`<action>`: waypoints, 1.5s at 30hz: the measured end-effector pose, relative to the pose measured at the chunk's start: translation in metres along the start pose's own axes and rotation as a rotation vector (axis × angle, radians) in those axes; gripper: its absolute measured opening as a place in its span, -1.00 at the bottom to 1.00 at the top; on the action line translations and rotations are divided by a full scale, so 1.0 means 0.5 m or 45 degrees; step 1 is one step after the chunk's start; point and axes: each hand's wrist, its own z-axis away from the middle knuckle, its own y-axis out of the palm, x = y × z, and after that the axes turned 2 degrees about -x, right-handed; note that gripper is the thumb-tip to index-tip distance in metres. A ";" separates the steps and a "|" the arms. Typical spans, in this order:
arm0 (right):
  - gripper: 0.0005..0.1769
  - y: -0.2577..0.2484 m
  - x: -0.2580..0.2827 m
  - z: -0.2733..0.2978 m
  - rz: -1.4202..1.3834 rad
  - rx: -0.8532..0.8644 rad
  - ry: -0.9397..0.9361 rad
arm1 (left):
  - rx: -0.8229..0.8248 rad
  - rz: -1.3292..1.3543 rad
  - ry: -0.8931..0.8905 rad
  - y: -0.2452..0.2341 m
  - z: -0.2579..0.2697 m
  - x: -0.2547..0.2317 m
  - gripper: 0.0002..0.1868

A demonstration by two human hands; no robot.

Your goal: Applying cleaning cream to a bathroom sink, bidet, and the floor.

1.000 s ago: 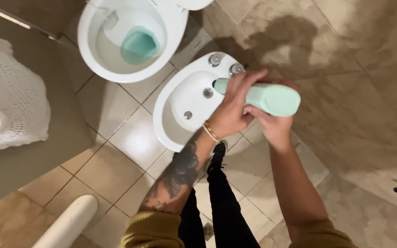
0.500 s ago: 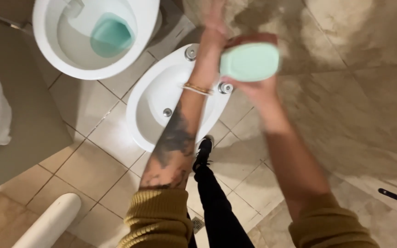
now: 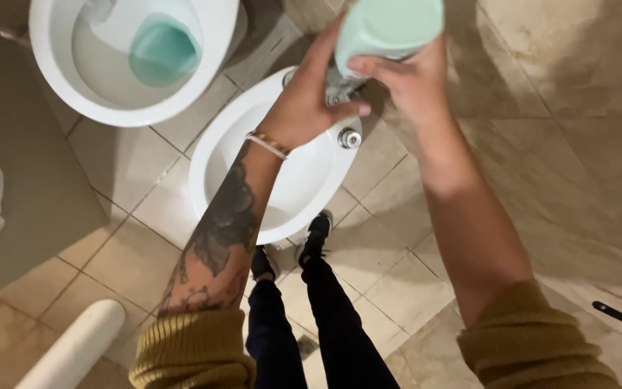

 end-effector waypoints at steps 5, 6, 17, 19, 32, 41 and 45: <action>-0.80 0.059 0.004 -0.041 -0.225 0.018 0.115 | -0.338 -0.373 -0.351 0.009 -0.009 0.070 -0.27; -0.80 0.062 0.003 -0.043 -0.226 0.018 0.120 | -0.338 -0.372 -0.356 0.012 -0.008 0.088 -0.27; -0.46 0.025 -0.050 0.006 -0.066 -0.060 -0.017 | -0.254 -0.030 -0.344 0.029 -0.012 0.024 -0.29; -0.36 -0.008 -0.054 0.037 -0.039 -0.109 -0.030 | -0.214 -0.048 -0.145 0.034 0.009 0.052 -0.28; -0.56 -0.038 0.049 0.120 -0.040 -0.341 0.269 | -0.572 0.270 -0.353 0.151 -0.001 0.204 -0.49; -0.64 -0.014 0.046 0.148 -0.117 -0.158 0.183 | -0.455 0.399 -0.331 0.160 0.003 0.147 -0.55; -0.57 -0.010 0.064 0.142 -0.127 -0.070 0.110 | -0.460 0.453 -0.148 0.172 -0.003 0.118 -0.53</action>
